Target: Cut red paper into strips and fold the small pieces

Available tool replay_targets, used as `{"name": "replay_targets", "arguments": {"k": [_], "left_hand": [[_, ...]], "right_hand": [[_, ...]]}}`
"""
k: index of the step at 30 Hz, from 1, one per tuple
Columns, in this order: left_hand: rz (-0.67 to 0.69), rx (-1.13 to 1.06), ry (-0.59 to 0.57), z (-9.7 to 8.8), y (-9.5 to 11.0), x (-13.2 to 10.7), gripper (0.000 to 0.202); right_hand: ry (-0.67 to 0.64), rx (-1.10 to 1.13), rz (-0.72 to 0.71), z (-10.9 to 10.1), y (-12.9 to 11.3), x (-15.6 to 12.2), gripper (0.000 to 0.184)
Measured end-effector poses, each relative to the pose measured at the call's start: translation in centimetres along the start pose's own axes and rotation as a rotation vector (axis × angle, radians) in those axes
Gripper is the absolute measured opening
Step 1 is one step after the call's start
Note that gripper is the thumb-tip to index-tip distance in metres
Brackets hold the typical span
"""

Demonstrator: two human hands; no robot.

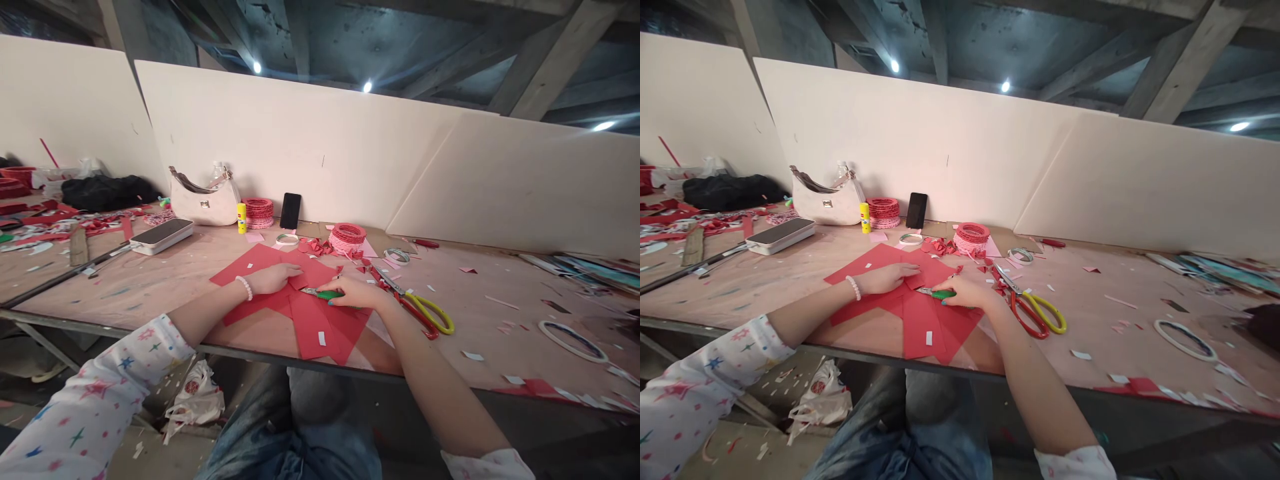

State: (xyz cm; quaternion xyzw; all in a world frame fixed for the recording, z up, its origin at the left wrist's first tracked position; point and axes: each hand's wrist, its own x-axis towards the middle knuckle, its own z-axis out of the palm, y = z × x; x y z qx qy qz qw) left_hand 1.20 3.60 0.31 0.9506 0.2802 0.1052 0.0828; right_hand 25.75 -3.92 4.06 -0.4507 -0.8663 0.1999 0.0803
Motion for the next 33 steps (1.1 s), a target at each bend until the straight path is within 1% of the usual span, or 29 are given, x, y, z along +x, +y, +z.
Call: {"name": "replay_targets", "arguments": {"k": [3, 7, 9, 11, 14, 18, 22, 27, 33], "left_hand": [[0.047, -0.035, -0.119, 0.0, 1.1, -0.2, 0.044], [0.002, 0.026, -0.297, -0.2, 2.0, -0.4, 0.057], [-0.011, 0.036, -0.344, -0.3, 2.1, -0.5, 0.060], [-0.003, 0.024, -0.349, -0.3, 2.0, -0.6, 0.060], [0.008, 0.023, -0.323, -0.2, 1.9, -0.6, 0.061], [0.008, 0.051, -0.308, -0.1, 2.0, -0.7, 0.063], [0.039, 0.042, -0.308, -0.2, 1.7, -1.0, 0.064], [0.161, 0.006, -0.268, -0.5, 0.8, -1.7, 0.063], [0.161, 0.030, -0.283, -0.5, 0.7, -1.9, 0.062]], "right_hand": [[-0.028, -0.056, 0.006, 0.0, 0.0, 0.0, 0.045], [-0.041, -0.064, 0.010, -0.2, -0.4, -0.1, 0.046], [-0.051, -0.050, 0.003, -0.2, -0.6, -0.1, 0.047], [-0.058, -0.019, -0.014, -0.2, -0.6, 0.0, 0.047], [-0.063, 0.005, -0.057, 0.0, 0.0, 0.3, 0.046], [-0.055, -0.050, -0.038, 0.1, 0.8, 0.8, 0.047], [-0.051, -0.116, -0.032, 0.1, 0.2, 0.3, 0.049], [0.012, -0.247, -0.039, 1.0, -1.0, -1.2, 0.049], [0.070, -0.277, -0.029, 2.3, -0.5, -1.6, 0.045]]}}
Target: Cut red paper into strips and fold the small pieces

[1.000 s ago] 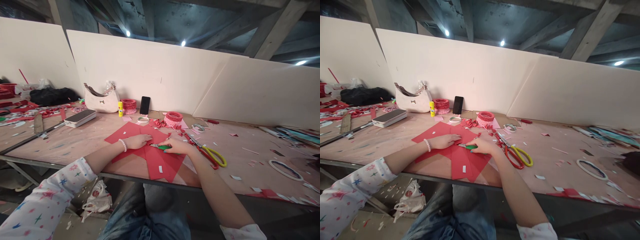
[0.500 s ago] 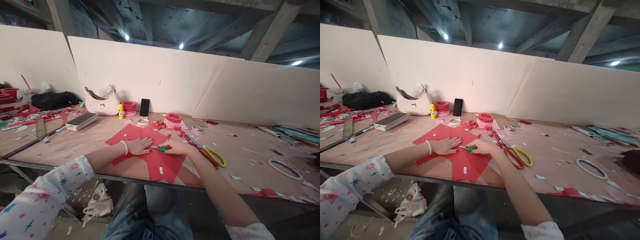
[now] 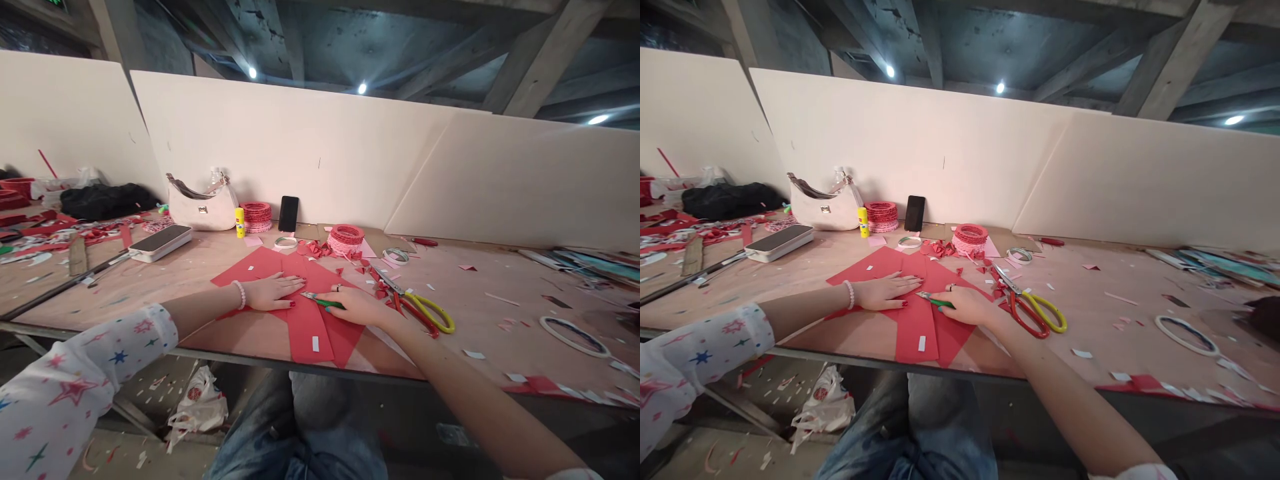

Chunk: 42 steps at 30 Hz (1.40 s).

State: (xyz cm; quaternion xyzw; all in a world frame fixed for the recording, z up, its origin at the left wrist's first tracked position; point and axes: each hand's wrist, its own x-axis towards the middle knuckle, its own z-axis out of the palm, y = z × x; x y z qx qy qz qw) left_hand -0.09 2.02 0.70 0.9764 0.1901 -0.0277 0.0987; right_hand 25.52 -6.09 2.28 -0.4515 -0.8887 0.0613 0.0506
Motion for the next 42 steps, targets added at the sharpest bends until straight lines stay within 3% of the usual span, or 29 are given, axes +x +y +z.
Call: {"name": "replay_targets", "arguments": {"k": [15, 22, 24, 26, 29, 34, 42], "left_hand": [[0.009, -0.017, 0.020, 0.2, -0.1, 0.0, 0.061], [0.098, -0.059, -0.002, -1.0, -0.7, 0.2, 0.050], [0.010, -0.107, 0.079, -0.8, -0.4, 0.5, 0.045], [-0.182, -0.132, 0.180, -0.2, 0.1, 1.0, 0.048], [-0.360, -0.061, 0.177, 1.1, 0.7, 1.6, 0.053], [-0.334, 0.037, 0.103, 1.7, 0.7, 1.8, 0.053], [-0.331, 0.083, 0.131, 1.8, 0.9, 1.5, 0.054]], "right_hand": [[-0.011, -0.103, 0.050, -0.6, -0.5, -0.3, 0.046], [-0.011, -0.118, 0.001, -0.6, 0.0, -0.3, 0.046], [-0.005, -0.110, -0.021, -0.6, 0.2, -0.4, 0.047], [0.007, -0.099, -0.036, -0.5, 0.5, -0.4, 0.047], [0.019, -0.095, -0.042, -0.4, 0.8, -0.2, 0.047], [0.040, -0.083, -0.072, -0.1, 0.7, 0.5, 0.045], [0.017, -0.023, -0.037, -0.2, 0.9, 0.1, 0.046]]}}
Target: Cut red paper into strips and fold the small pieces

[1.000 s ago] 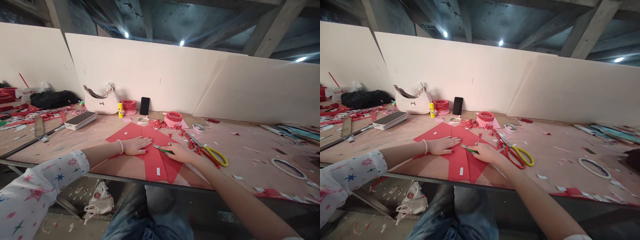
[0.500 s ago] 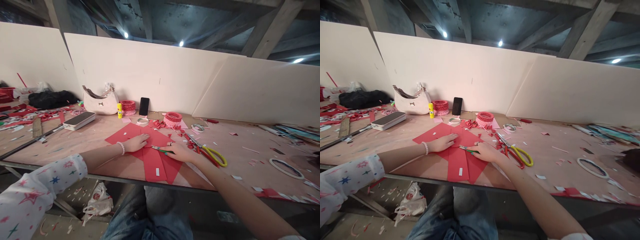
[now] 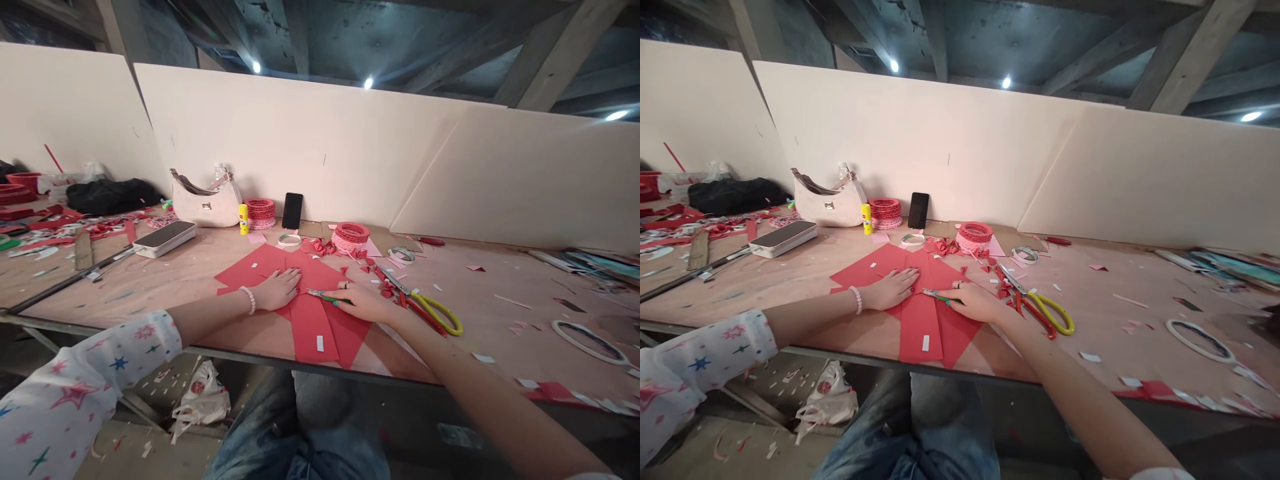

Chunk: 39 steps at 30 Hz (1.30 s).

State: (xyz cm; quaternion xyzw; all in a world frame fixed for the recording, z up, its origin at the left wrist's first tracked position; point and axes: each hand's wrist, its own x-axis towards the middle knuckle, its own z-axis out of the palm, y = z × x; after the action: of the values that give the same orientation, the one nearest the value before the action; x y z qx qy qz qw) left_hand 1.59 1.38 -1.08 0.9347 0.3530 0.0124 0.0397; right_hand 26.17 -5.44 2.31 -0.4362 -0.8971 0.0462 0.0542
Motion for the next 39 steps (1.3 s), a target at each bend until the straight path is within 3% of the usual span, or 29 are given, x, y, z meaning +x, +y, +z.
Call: {"name": "replay_targets", "arguments": {"k": [10, 24, 32, 39], "left_hand": [[-0.034, 0.036, -0.009, 0.0, 0.4, -0.1, 0.054], [-0.009, -0.007, 0.030, 0.1, 0.2, -0.1, 0.053], [-0.028, 0.002, 0.033, 0.2, 0.3, -0.1, 0.054], [-0.023, 0.000, 0.057, 0.5, 0.1, 0.1, 0.054]], "right_hand": [[0.065, -0.079, -0.016, 0.9, 0.3, 0.6, 0.043], [0.054, -0.098, 0.025, 0.2, -0.2, 1.4, 0.045], [0.076, -0.136, 0.020, 1.1, 0.1, 2.6, 0.040], [0.039, -0.126, 0.110, 0.3, 0.1, 2.4, 0.041]]}}
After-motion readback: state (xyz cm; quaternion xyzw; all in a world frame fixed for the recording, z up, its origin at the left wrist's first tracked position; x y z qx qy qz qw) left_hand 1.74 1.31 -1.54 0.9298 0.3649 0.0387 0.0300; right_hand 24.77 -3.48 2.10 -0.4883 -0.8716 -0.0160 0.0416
